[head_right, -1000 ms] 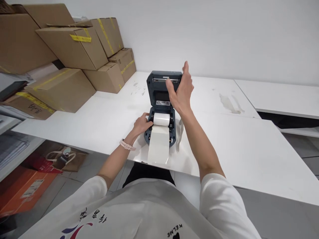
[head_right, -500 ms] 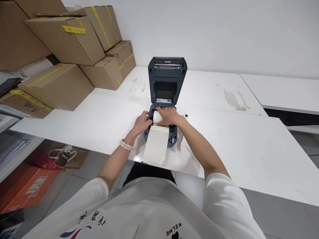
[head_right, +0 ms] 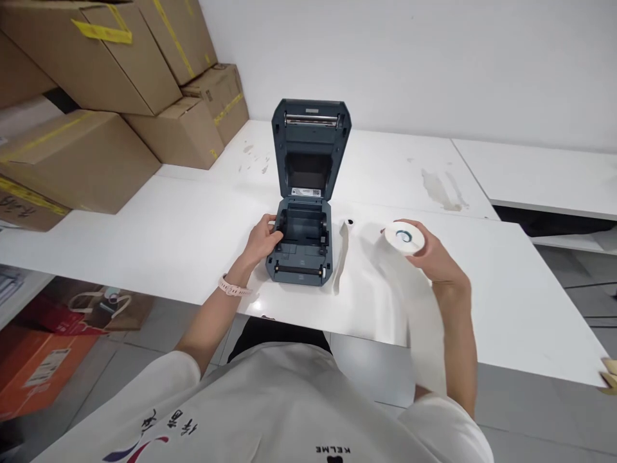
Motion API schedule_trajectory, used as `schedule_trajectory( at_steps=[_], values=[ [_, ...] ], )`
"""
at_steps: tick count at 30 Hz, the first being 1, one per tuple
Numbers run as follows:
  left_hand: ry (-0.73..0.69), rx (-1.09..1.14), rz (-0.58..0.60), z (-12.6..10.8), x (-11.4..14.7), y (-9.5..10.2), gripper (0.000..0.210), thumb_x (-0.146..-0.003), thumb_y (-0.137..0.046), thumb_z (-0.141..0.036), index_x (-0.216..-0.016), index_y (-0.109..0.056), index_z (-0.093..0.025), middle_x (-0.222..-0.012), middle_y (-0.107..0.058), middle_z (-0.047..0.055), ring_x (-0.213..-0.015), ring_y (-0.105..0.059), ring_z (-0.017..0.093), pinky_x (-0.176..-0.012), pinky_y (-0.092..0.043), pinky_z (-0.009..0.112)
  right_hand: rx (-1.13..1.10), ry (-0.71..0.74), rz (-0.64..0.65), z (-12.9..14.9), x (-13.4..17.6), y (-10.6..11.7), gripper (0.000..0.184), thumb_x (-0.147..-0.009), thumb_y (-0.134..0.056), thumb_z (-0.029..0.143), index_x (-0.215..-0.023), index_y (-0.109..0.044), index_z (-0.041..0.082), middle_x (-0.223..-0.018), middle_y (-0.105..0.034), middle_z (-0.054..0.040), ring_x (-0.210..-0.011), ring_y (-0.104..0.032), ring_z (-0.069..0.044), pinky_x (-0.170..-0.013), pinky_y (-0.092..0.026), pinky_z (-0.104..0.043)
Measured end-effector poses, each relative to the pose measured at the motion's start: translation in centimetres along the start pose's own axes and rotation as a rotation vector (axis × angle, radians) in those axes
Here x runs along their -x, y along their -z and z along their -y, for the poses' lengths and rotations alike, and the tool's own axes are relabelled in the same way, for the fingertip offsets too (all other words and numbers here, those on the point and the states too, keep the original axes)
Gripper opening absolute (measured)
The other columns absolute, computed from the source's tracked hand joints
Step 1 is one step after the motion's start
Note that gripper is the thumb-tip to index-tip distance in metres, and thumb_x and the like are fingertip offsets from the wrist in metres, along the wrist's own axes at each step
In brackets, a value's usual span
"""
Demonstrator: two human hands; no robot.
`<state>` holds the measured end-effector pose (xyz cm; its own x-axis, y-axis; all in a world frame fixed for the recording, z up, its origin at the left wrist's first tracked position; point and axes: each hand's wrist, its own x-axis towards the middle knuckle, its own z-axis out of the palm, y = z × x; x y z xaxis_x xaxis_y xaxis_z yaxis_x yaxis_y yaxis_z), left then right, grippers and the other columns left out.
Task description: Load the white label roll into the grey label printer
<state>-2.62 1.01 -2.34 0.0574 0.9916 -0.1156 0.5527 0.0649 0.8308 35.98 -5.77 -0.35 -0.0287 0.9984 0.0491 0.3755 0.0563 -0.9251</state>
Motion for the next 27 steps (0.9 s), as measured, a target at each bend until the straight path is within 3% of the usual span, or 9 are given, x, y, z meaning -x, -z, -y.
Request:
schedule_trajectory(
  at_steps=[3, 6, 9, 12, 15, 19, 23, 27],
  values=[
    [-0.002, 0.043, -0.002, 0.2, -0.1, -0.2, 0.047, -0.075, -0.055, -0.021, -0.122, -0.053, -0.023, -0.085, -0.072, 0.001, -0.074, -0.064, 0.02, -0.066, -0.045, 0.031, -0.093, -0.044, -0.106, -4.4, -2.4, -1.0, 0.076, -0.058, -0.087, 0.04, -0.127, -0.058, 0.027, -0.131, -0.069, -0.0105, -0.125, -0.063, -0.031, -0.103, -0.053, -0.043],
    [-0.008, 0.085, -0.007, 0.4, -0.2, -0.3, 0.046, -0.074, -0.055, -0.02, -0.12, -0.054, -0.023, -0.082, -0.071, 0.0, -0.072, -0.063, 0.02, -0.065, -0.044, 0.031, -0.111, -0.051, -0.028, -5.8, -4.2, -0.8, 0.083, -0.059, -0.087, 0.046, -0.133, -0.055, 0.029, -0.136, -0.067, -0.0086, -0.128, -0.062, -0.029, -0.104, -0.054, -0.045],
    [-0.013, 0.112, -0.019, 0.6, -0.2, -0.4, 0.046, -0.073, -0.056, -0.02, -0.119, -0.055, -0.022, -0.076, -0.067, -0.001, -0.068, -0.061, 0.019, -0.063, -0.043, 0.03, -0.12, 0.056, 0.018, -3.4, -4.8, 0.6, 0.075, -0.073, -0.079, 0.05, -0.142, -0.052, 0.036, -0.148, -0.059, -0.0048, -0.137, -0.055, -0.027, -0.108, -0.052, -0.045],
    [-0.026, 0.148, -0.019, 0.7, 0.0, -0.4, 0.045, -0.074, -0.056, -0.02, -0.119, -0.054, -0.022, -0.073, -0.065, -0.002, -0.065, -0.058, 0.017, -0.062, -0.041, 0.029, 0.078, 0.157, -0.053, 0.7, -6.3, 1.4, 0.051, -0.082, -0.071, 0.049, -0.13, -0.065, 0.034, -0.132, -0.069, -0.0044, -0.13, -0.059, -0.027, -0.109, -0.049, -0.045],
    [-0.031, 0.189, -0.017, 0.8, 0.1, -0.5, 0.044, -0.075, -0.056, -0.02, -0.119, -0.053, -0.023, -0.071, -0.062, -0.003, -0.063, -0.056, 0.016, -0.059, -0.039, 0.028, 0.538, 0.113, 0.143, 3.8, -9.6, 0.0, 0.03, -0.081, -0.068, 0.038, -0.108, -0.076, 0.029, -0.101, -0.075, -0.0042, -0.102, -0.068, -0.026, -0.091, -0.053, -0.04],
    [-0.038, 0.222, -0.03, 1.0, -0.1, -0.8, 0.044, -0.073, -0.057, -0.02, -0.117, -0.053, -0.021, -0.067, -0.058, -0.004, -0.061, -0.054, 0.016, -0.059, -0.037, 0.027, 0.974, 0.005, 0.547, 4.3, -14.1, -4.1, 0.054, -0.068, -0.073, 0.026, -0.122, -0.072, 0.032, -0.088, -0.073, -0.001, -0.08, -0.066, -0.023, -0.074, -0.049, -0.034],
    [-0.037, 0.255, -0.046, 1.1, -0.4, -1.0, 0.044, -0.071, -0.058, -0.019, -0.114, -0.054, -0.021, -0.064, -0.056, -0.005, -0.06, -0.052, 0.015, -0.059, -0.036, 0.027, 0.909, -0.068, 0.711, 3.9, -14.7, -5.8, 0.047, -0.067, -0.076, 0.042, -0.112, -0.074, 0.03, -0.089, -0.07, -0.0023, -0.079, -0.065, -0.022, -0.071, -0.048, -0.032],
    [-0.035, 0.236, -0.037, 1.2, -0.5, -0.9, 0.043, -0.071, -0.059, -0.02, -0.114, -0.054, -0.021, -0.058, -0.05, -0.007, -0.058, -0.048, 0.016, -0.058, -0.033, 0.028, 0.715, -0.061, 0.652, 6.6, -12.0, -4.4, 0.054, -0.068, -0.073, 0.063, -0.107, -0.072, 0.026, -0.098, -0.072, -0.0056, -0.088, -0.065, -0.025, -0.073, -0.05, -0.033]
  ],
)
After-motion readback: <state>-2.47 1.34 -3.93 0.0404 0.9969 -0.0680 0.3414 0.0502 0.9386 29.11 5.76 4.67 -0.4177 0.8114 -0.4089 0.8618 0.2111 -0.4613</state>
